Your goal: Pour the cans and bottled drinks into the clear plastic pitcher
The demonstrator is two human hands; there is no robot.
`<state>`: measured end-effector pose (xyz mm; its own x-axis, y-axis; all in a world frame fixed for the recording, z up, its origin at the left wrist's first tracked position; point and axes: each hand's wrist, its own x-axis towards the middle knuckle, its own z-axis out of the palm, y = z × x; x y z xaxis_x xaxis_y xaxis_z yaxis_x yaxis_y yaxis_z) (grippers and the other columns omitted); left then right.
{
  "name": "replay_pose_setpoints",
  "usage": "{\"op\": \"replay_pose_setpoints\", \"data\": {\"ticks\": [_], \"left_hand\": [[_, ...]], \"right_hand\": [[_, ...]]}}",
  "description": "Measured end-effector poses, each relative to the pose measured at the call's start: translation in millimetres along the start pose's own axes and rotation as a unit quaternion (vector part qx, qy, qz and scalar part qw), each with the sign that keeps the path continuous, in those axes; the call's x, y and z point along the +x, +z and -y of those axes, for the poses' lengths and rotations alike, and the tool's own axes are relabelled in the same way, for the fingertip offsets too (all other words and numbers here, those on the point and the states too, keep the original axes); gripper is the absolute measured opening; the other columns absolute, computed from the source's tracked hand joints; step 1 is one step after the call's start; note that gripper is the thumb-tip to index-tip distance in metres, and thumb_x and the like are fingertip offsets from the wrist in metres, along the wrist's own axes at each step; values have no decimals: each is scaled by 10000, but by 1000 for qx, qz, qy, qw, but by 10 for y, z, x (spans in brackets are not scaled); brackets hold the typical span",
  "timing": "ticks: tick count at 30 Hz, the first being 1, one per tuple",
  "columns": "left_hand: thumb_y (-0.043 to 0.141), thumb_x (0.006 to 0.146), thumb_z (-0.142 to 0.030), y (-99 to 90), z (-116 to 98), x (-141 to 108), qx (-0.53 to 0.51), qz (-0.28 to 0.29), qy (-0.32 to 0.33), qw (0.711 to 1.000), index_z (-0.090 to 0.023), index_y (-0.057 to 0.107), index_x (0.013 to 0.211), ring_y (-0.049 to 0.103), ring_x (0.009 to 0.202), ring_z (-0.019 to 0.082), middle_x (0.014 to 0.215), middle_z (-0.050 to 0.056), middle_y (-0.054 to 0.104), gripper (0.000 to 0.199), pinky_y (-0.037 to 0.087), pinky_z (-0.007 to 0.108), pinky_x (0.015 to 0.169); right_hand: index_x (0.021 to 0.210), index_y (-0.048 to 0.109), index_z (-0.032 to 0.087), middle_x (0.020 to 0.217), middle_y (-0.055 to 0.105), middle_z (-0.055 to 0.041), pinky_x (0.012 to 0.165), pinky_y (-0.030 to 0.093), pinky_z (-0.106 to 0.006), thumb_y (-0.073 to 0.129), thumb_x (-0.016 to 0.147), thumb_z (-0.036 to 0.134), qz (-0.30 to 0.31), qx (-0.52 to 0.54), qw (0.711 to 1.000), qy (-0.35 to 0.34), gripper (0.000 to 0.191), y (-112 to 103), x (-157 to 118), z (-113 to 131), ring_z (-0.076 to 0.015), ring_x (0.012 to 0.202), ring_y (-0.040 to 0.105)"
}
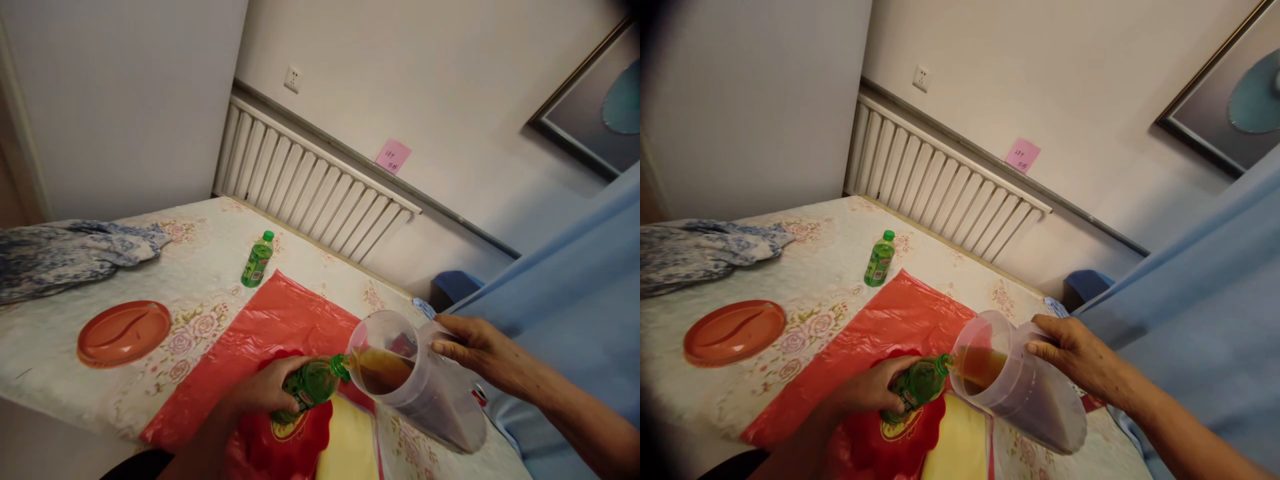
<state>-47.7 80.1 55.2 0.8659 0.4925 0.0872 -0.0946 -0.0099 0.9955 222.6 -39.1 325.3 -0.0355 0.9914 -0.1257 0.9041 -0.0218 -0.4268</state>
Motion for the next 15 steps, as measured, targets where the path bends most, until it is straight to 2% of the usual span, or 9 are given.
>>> {"op": "replay_pose_setpoints", "data": {"ticks": [11,15], "left_hand": [[692,540,-67,-7,72,17,-28,7,13,999,-267,589,1322,622,1153,316,1259,16,700,814,512,414,950],[699,552,-95,-7,65,14,-26,6,17,999,-260,581,1330,607,1182,319,1285,31,687,804,501,433,986]], "right_hand": [[795,607,201,745,607,-13,575,437,-271,531,908,625,18,-22,1000,-5,445,-11,6,13,-163,667,549],[802,628,206,740,615,-19,568,441,-273,532,903,633,11,-29,999,-7,449,-13,10,36,-168,661,553]]}}
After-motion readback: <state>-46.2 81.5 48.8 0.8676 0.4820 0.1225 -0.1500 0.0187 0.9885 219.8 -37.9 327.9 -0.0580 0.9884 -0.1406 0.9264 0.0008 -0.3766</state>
